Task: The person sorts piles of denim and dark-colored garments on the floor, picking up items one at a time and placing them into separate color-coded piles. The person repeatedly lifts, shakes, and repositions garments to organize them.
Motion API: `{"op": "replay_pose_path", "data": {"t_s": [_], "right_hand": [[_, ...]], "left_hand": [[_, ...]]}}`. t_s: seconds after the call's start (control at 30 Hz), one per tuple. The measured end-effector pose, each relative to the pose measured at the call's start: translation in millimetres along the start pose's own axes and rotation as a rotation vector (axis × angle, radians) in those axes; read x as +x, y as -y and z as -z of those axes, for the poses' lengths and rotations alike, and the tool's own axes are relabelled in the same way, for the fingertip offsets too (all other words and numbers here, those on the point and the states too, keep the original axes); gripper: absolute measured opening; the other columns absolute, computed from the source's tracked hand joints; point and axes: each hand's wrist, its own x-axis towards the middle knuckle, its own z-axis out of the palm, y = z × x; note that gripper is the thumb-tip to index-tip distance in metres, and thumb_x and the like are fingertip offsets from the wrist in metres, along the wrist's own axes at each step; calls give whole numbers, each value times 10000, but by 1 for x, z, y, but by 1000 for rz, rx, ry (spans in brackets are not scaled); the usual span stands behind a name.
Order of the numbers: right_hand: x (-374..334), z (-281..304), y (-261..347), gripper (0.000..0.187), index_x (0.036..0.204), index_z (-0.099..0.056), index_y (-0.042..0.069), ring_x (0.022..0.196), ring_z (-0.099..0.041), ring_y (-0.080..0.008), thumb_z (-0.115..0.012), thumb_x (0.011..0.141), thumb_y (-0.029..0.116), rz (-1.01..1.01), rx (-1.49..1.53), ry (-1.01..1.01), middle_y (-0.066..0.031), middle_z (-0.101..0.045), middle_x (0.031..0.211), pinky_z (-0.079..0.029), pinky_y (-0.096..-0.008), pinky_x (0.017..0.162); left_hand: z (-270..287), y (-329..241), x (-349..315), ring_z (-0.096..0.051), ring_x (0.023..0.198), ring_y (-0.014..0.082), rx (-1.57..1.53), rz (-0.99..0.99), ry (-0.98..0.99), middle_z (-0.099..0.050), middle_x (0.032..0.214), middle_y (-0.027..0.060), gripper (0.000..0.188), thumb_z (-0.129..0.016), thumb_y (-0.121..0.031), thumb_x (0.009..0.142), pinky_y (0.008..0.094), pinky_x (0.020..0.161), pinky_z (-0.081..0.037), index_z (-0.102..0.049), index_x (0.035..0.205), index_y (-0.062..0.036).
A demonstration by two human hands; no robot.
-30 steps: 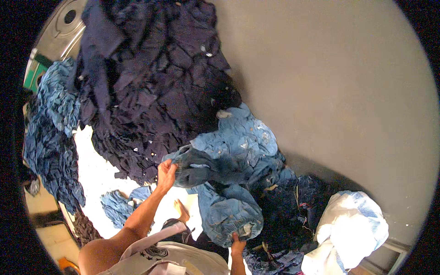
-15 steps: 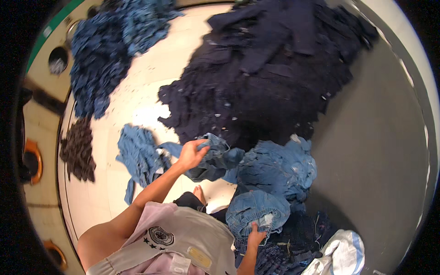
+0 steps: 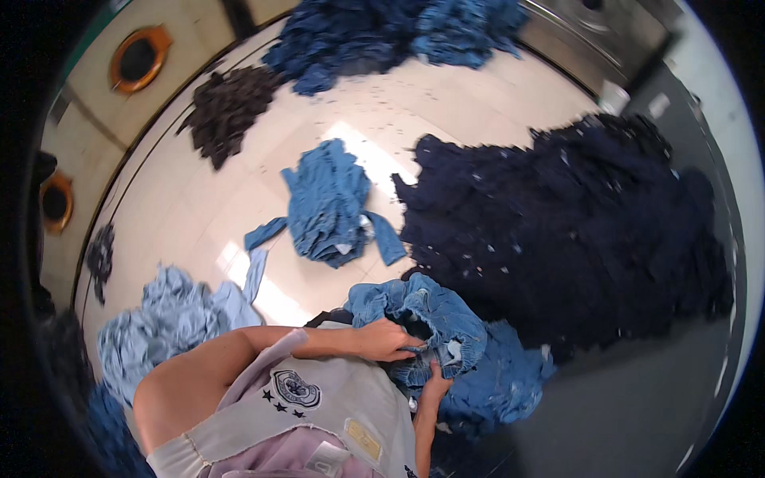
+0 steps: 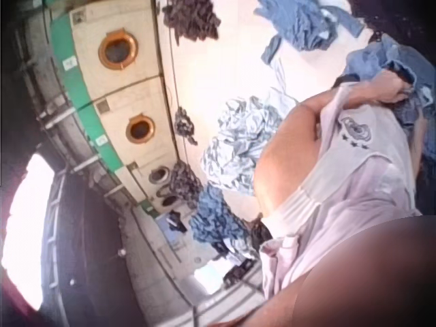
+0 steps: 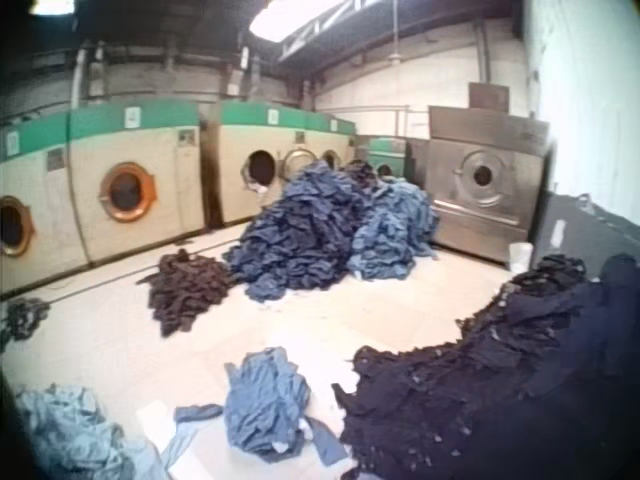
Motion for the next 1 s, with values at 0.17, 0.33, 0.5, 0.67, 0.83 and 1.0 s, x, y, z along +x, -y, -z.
{"op": "replay_pose_path", "data": {"t_s": [0.17,0.33,0.5,0.67,0.83,1.0], "right_hand": [[8,-59,19,533,1242,-495,-77,1047,-569,-263,-701,790,119,-4,-59,228,-162,-573,1202,-448,-361,931],[-19,-142,49,576,1281,-433,-85,1064,-549,-248,-675,811,144,-25,41,367,-175,-526,1239,-439,-357,930],[-67,-240,103,524,1279,-438,-82,1070,-531,-224,-626,860,171,72,-37,523,-160,-526,1232,-398,-335,968],[-79,-410,145,421,1163,-563,-70,1039,-547,-187,-615,904,257,342,-185,856,-124,-598,1137,-410,-306,941],[-68,-634,161,667,1356,-424,-56,1204,-535,-326,-642,887,365,518,-564,1025,-279,-541,1279,-405,-371,1006],[-29,-653,155,387,1273,-517,-11,1174,-559,-270,-571,932,165,786,-235,778,-213,-586,1242,-443,-338,964]], "left_hand": [[33,28,-34,-647,822,347,148,114,-68,-662,836,152,373,-540,-259,911,442,686,-506,-572,1251,-110],[97,53,-82,-650,793,332,145,142,-191,-662,831,144,388,-565,-266,896,438,648,-502,-585,1246,-101],[198,116,-141,-646,756,354,185,160,-275,-656,756,166,337,-569,-269,888,466,643,-496,-625,1209,-180],[291,259,-194,-640,823,365,165,215,-354,-672,848,172,399,-563,-430,914,448,710,-505,-635,1195,-156],[321,442,-264,-547,1075,405,398,718,-723,-610,1098,246,405,-510,-183,900,460,912,-449,-529,1291,-81],[172,561,-382,-527,1168,388,16,1055,-977,-563,1241,251,455,-487,-313,940,444,995,-421,-509,1307,-45]]}}
